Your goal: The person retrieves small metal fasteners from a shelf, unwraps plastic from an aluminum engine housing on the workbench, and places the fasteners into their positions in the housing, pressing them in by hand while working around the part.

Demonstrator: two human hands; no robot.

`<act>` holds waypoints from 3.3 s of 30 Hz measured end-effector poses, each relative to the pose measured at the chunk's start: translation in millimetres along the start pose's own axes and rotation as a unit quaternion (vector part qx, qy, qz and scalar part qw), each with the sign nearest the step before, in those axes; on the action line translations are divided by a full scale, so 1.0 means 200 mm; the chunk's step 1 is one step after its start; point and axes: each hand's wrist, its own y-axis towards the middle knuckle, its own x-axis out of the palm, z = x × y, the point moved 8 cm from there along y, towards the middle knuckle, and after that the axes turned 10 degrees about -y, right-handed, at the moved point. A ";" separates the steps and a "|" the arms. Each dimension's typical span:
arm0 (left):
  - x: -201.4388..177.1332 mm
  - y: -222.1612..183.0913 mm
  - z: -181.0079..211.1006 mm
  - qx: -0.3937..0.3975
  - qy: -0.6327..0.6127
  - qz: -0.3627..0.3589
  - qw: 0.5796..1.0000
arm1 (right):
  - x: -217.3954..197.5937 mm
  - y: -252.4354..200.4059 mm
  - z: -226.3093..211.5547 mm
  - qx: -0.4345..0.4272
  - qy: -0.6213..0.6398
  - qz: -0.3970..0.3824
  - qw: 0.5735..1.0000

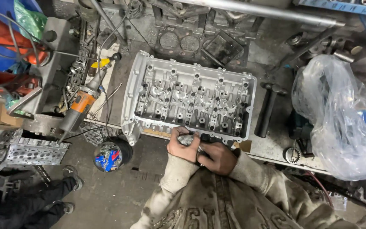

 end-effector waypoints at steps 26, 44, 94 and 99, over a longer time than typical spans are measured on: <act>-0.08 0.31 -0.20 0.047 0.004 -0.028 0.998 | 0.12 0.13 0.01 -0.024 -0.126 0.051 0.990; -0.11 0.45 -0.20 0.114 -0.111 -0.050 0.986 | -0.07 0.37 -0.24 0.017 -0.025 -0.010 0.999; 0.26 0.13 -0.20 -0.030 -0.211 -0.244 0.946 | -0.46 0.18 0.88 0.200 -0.386 0.110 0.894; 0.26 0.15 -0.04 0.063 -0.070 -0.212 0.973 | -0.48 0.20 0.91 0.261 -0.415 0.108 0.865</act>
